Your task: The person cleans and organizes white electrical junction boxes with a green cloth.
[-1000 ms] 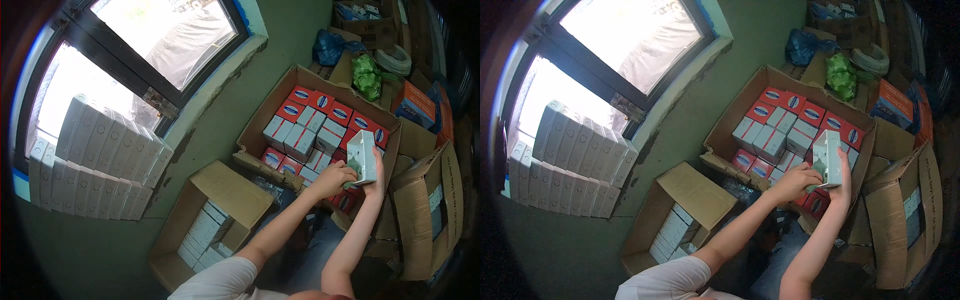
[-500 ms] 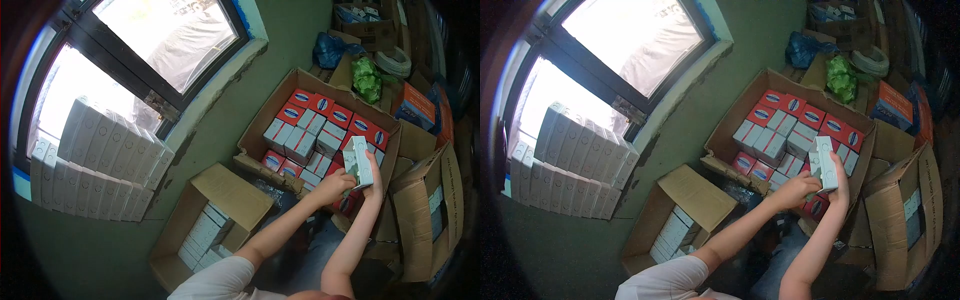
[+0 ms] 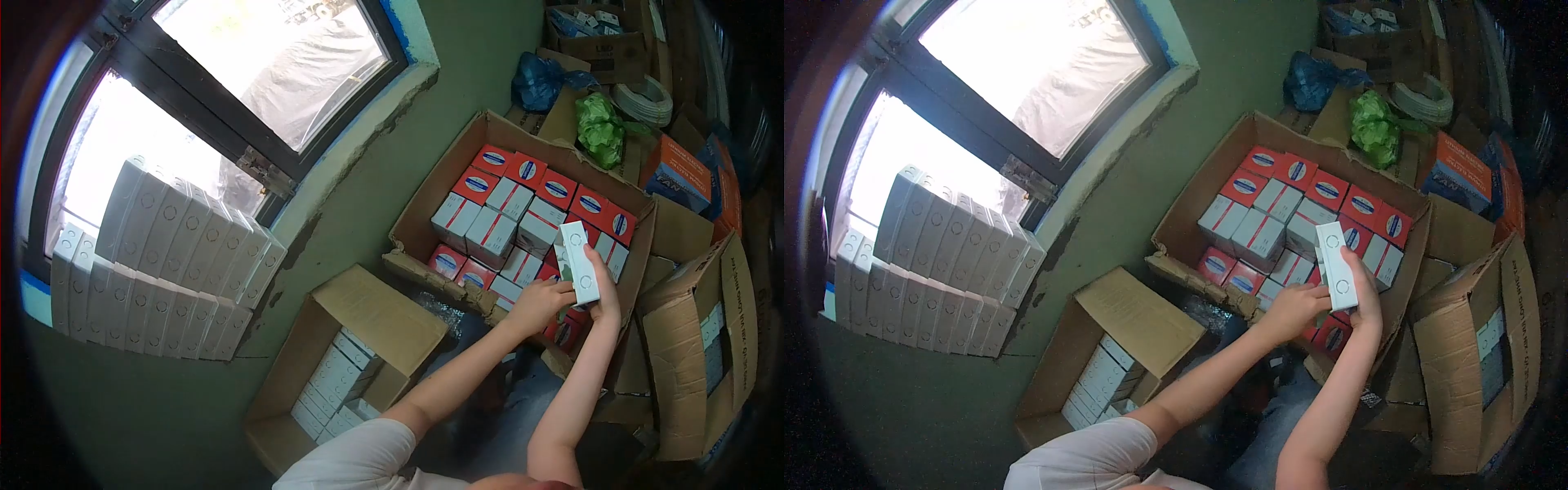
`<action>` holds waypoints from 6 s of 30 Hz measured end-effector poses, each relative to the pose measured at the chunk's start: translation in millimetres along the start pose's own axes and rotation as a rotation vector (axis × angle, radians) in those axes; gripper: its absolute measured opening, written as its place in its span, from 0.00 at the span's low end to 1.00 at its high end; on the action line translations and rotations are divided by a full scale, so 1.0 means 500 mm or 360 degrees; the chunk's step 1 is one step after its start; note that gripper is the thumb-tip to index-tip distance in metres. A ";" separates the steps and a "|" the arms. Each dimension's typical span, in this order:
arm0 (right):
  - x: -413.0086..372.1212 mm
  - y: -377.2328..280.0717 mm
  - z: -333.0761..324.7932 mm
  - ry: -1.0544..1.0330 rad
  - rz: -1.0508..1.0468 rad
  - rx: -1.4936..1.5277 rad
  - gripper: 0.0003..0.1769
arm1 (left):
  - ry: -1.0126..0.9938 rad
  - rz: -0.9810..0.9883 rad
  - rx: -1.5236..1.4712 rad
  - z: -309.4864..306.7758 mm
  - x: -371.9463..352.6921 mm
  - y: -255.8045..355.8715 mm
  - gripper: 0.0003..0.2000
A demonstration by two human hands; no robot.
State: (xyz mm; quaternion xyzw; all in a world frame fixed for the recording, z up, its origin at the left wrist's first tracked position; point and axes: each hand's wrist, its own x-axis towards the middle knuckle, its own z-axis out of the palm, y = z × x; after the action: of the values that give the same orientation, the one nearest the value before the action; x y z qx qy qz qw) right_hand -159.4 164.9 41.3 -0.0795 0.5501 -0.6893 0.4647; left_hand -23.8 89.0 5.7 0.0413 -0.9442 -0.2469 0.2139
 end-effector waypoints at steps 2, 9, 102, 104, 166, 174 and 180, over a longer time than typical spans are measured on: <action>0.003 0.003 -0.003 0.0017 0.0026 -0.0097 0.29 | 0.0044 -0.0037 0.0095 0.011 -0.002 0.000 0.20; -0.012 -0.004 0.010 -0.0033 0.0158 -0.0280 0.28 | 0.0195 -0.0160 0.0671 0.009 0.005 -0.035 0.09; -0.025 0.027 0.018 -0.0081 -0.0328 0.0302 0.48 | 0.0384 -0.0153 0.0211 -0.116 -0.009 -0.041 0.18; -0.028 0.059 -0.019 -0.0213 -0.0222 0.0307 0.49 | 0.0327 -0.0174 0.0315 -0.120 -0.016 -0.022 0.16; -0.228 0.247 0.149 0.0281 -0.1034 0.0087 0.18 | 0.0092 -0.0609 0.0107 -0.191 -0.227 0.187 0.16; -0.263 0.254 0.156 0.0270 -0.0979 0.0225 0.20 | 0.0198 -0.0502 0.0813 -0.226 -0.209 0.158 0.04; -0.256 0.260 0.157 0.0242 -0.0915 0.0060 0.23 | 0.0061 -0.0697 0.0342 -0.180 -0.226 0.186 0.10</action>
State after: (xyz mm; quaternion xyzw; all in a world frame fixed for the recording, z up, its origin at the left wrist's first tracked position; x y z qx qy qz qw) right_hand 32.3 209.1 14.6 -0.1716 0.5255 -0.8066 0.2093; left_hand 119.1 150.4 78.3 0.2721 -0.9294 -0.1848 0.1675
